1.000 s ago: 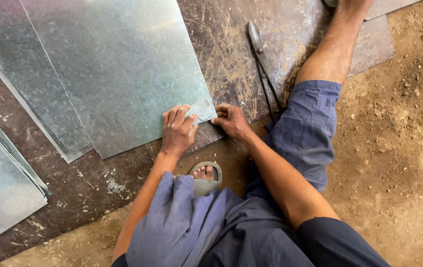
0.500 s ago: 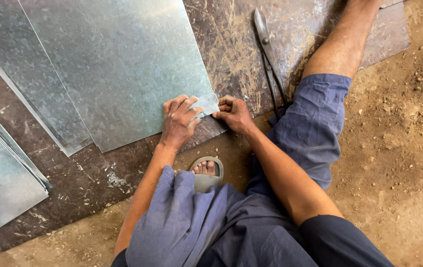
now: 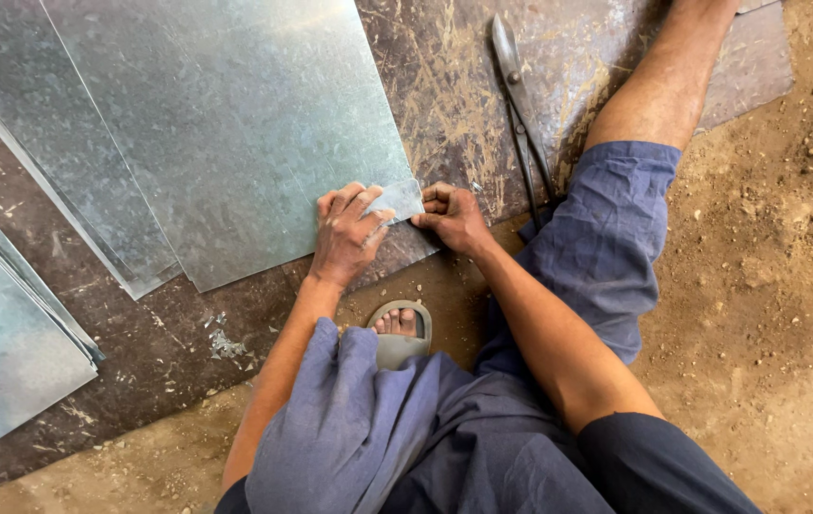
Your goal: The person uses shears to cut the corners of rectangular glass sheets. They repeatedly position each sheet, cut a corner, and place the trimmed piece onto a growing stack.
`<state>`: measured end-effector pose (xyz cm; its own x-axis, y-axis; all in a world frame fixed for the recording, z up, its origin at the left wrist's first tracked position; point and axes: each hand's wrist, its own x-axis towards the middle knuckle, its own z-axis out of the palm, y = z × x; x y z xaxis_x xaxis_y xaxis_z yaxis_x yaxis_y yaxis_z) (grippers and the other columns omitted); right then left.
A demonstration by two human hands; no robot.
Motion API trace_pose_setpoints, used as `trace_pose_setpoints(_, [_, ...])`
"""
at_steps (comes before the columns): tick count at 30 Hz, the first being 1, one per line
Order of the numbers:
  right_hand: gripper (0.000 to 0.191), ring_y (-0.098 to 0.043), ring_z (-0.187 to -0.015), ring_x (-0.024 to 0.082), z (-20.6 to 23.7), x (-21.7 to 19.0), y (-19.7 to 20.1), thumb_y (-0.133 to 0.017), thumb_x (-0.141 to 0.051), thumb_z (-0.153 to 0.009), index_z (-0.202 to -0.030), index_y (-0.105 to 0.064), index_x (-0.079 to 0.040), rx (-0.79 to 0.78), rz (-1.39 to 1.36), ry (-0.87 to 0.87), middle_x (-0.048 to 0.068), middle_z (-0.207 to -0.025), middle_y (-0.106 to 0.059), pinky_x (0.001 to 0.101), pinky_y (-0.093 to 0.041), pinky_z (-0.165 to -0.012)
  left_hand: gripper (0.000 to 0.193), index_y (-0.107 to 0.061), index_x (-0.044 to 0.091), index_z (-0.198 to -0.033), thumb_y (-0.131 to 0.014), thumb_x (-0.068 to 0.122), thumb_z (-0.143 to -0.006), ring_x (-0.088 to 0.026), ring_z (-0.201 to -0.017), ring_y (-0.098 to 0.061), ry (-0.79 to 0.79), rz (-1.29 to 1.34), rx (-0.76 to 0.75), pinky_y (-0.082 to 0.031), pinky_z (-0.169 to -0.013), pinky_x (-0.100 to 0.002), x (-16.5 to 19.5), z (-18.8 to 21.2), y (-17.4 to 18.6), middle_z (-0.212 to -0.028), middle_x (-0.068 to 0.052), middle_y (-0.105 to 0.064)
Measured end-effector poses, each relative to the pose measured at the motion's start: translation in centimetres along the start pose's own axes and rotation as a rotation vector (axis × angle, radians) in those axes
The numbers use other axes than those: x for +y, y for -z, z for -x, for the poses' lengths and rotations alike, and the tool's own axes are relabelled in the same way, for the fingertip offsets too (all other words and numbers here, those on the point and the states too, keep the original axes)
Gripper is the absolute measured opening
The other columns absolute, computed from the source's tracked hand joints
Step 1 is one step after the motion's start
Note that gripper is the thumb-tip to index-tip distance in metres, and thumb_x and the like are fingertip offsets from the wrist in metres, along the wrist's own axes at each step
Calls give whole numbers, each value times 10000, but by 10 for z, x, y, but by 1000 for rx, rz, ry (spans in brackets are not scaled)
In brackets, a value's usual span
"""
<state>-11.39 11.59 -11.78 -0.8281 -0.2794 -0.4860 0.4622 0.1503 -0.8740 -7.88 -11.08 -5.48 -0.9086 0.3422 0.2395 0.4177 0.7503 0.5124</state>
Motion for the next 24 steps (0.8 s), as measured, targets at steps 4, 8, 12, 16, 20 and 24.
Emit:
trace_pose_setpoints(4, [285,-731,-944,131,-1,2,-2,-754,74,-839,-1097,-657,0,-28,-39,19,91,-1031,-772,262,-612,-834,248,-785,173,-1041,-812,132,-798,-222,-1302,-531,-20,-35,11,-361,-1072,-448,0,0,1,-1330,-16,-661])
trace_pose_setpoints(8, [290,-722,-934,124,1,1,-2,-753,72,-836,-1102,-658,4,-16,0,34,84,-1024,-768,255,-603,-827,247,-780,162,-1033,-791,132,-789,-233,-1295,-529,-44,-52,28,-365,-1061,-463,0,0,3,-1318,-25,-666])
trace_pose_setpoints(12, [281,-712,-845,126,4,-3,-4,-791,40,-817,-1057,-651,-1,-14,-1,-30,91,-959,-758,260,-610,-750,257,-777,138,-1031,-789,138,-774,-266,-1281,-529,-71,-108,21,-369,-1047,-499,6,-1,5,-1317,-72,-653])
trace_pose_setpoints(16, [76,-659,-710,123,1,-8,-17,-761,-18,-892,-931,-696,-11,158,20,-99,94,-843,-746,261,-542,-617,293,-767,119,-1073,-792,135,-781,-297,-1308,-520,-88,-244,55,-383,-1076,-515,20,0,12,-1353,-123,-629])
trace_pose_setpoints(20, [119,-636,-614,144,1,-18,-24,-765,40,-823,-806,-664,-21,159,-165,-85,87,-748,-704,275,-531,-555,316,-727,71,-1107,-813,200,-832,-322,-1231,-534,-16,-18,181,-442,-1024,-510,45,28,14,-1260,-181,-615])
trace_pose_setpoints(24, [158,-623,-576,152,16,-36,-22,-759,61,-820,-759,-648,-34,130,-174,-111,85,-700,-683,284,-519,-529,217,-717,20,-1037,-756,225,-976,-276,-846,-670,792,1161,-203,-562,-775,-420,51,56,-12,-972,-200,-731])
